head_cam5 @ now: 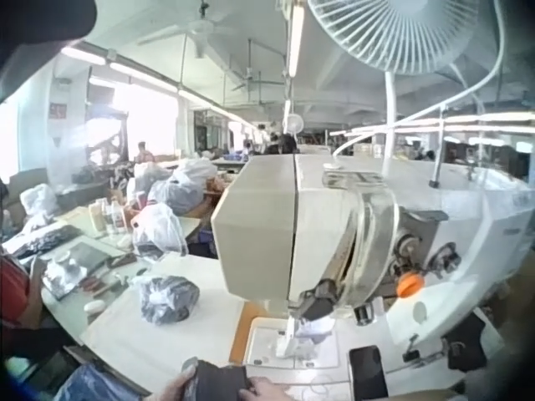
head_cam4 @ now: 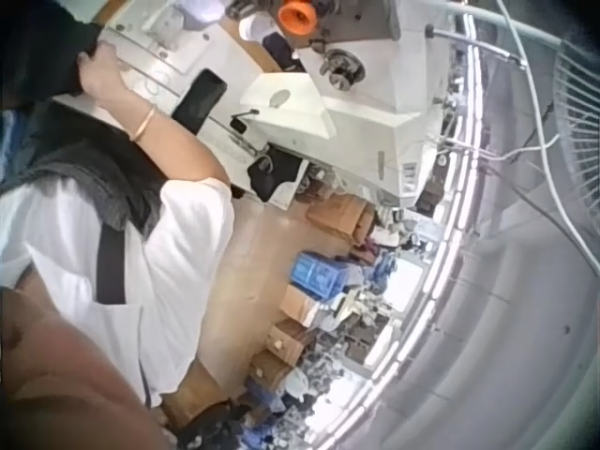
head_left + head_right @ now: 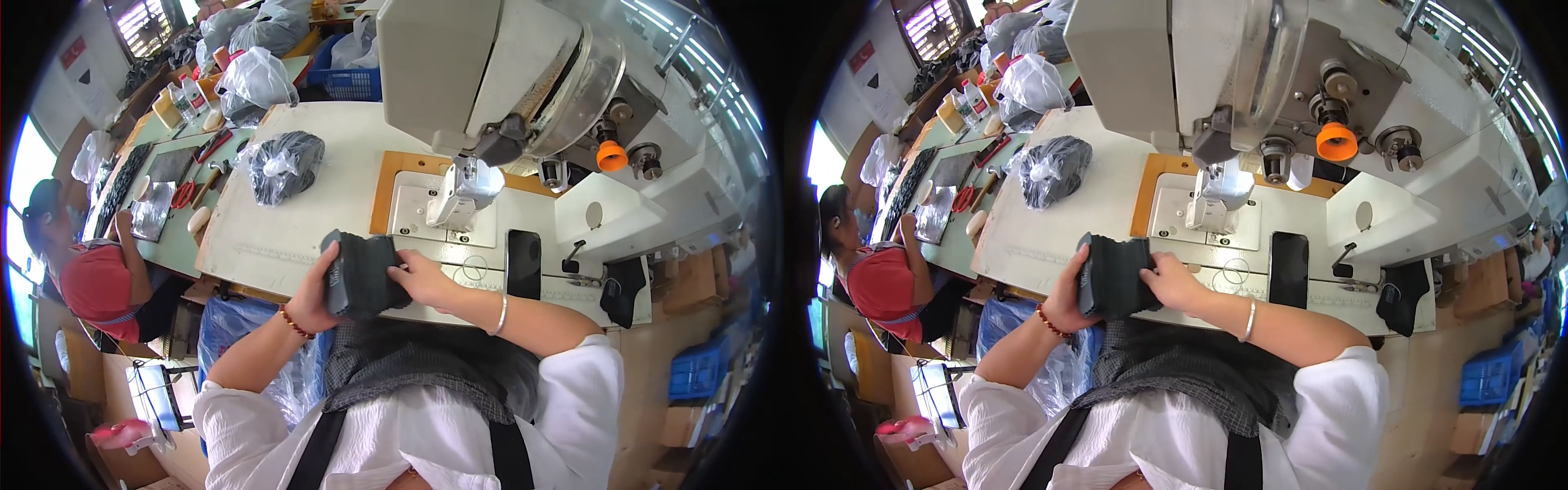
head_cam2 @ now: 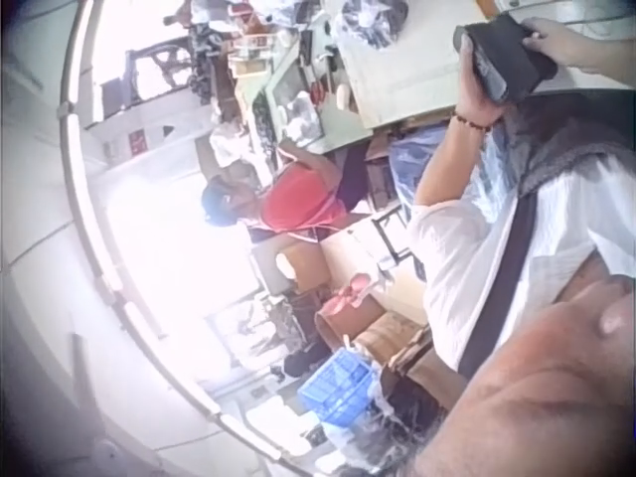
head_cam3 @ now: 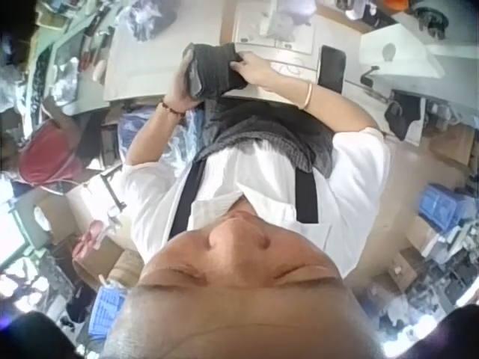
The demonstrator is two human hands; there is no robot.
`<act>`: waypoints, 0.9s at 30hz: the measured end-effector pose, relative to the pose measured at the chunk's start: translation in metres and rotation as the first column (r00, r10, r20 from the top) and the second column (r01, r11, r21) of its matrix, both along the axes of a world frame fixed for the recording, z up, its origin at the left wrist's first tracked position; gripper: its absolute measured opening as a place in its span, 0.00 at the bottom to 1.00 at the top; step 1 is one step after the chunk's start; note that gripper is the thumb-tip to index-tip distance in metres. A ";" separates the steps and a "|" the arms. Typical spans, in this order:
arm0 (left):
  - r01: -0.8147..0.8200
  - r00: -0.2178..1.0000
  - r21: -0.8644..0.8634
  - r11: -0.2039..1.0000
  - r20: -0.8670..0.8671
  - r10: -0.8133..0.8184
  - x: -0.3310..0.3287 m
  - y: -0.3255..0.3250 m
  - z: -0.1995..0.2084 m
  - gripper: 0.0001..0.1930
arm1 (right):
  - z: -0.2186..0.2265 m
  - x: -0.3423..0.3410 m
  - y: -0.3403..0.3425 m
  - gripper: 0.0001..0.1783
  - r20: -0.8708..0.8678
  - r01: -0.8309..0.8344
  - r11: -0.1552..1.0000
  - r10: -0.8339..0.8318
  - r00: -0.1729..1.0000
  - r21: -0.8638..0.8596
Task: The person is stacking and organizing black shoe components at a factory workstation.
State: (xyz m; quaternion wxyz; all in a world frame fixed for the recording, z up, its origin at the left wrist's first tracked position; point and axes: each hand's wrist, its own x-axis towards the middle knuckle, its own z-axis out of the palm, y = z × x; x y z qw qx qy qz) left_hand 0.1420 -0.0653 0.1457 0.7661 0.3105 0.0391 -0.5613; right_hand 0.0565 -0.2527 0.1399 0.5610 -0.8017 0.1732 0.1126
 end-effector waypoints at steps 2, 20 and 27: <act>-0.020 0.997 0.032 0.999 0.072 0.018 0.016 0.009 0.006 0.29 | -0.024 0.024 0.014 0.18 0.084 0.058 0.972 -0.079 0.993 0.226; 0.108 0.897 0.395 0.912 0.357 -0.261 0.151 -0.069 0.005 0.19 | -0.027 0.135 -0.034 0.19 0.130 -0.033 0.823 0.128 0.983 -0.567; 0.006 0.906 0.391 0.920 0.387 -0.170 0.149 -0.064 -0.005 0.20 | -0.027 0.121 -0.001 0.34 0.235 0.198 0.800 -0.387 0.892 0.567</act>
